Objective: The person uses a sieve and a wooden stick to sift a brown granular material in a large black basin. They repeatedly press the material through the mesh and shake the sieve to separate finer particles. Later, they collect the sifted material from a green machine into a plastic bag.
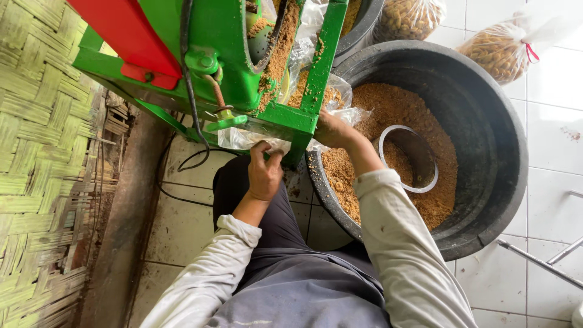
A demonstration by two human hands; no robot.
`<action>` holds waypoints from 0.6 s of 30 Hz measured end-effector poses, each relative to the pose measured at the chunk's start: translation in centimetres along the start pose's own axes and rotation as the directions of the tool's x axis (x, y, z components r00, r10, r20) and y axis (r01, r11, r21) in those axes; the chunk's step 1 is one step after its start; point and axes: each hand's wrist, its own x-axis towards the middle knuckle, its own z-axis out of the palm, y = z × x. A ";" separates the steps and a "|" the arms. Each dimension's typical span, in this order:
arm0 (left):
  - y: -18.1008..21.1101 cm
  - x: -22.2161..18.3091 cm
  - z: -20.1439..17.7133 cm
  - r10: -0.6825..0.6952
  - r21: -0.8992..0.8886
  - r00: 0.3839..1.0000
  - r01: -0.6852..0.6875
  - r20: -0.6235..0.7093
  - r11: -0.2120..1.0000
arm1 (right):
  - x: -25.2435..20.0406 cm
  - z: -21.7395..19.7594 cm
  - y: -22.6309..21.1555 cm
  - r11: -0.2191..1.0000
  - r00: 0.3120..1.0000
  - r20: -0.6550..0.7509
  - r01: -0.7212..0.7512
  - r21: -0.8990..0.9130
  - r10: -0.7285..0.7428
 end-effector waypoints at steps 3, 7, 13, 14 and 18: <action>1.0 0.1 0.5 -0.156 -0.123 0.974 0.137 -0.162 0.983 | 1.4 1.2 2.5 0.689 0.930 0.323 -0.350 0.634 0.176; 1.7 -1.0 2.7 -0.462 -0.306 0.850 0.383 -0.253 0.872 | 1.9 3.2 5.2 0.382 0.815 0.470 -0.576 0.723 0.339; -1.2 -1.4 6.5 -0.953 -0.818 0.150 0.559 0.262 -0.136 | 2.1 4.8 9.3 0.517 0.680 0.595 -0.725 0.456 0.428; -1.8 -1.2 6.2 -0.899 -0.827 0.103 0.446 0.426 -0.341 | 2.2 5.1 10.0 0.576 0.652 0.598 -0.737 0.355 0.466; -2.0 0.7 4.0 -0.746 -0.718 0.081 0.357 0.661 -0.598 | 2.6 7.2 10.7 0.246 0.768 0.547 -0.631 0.736 0.334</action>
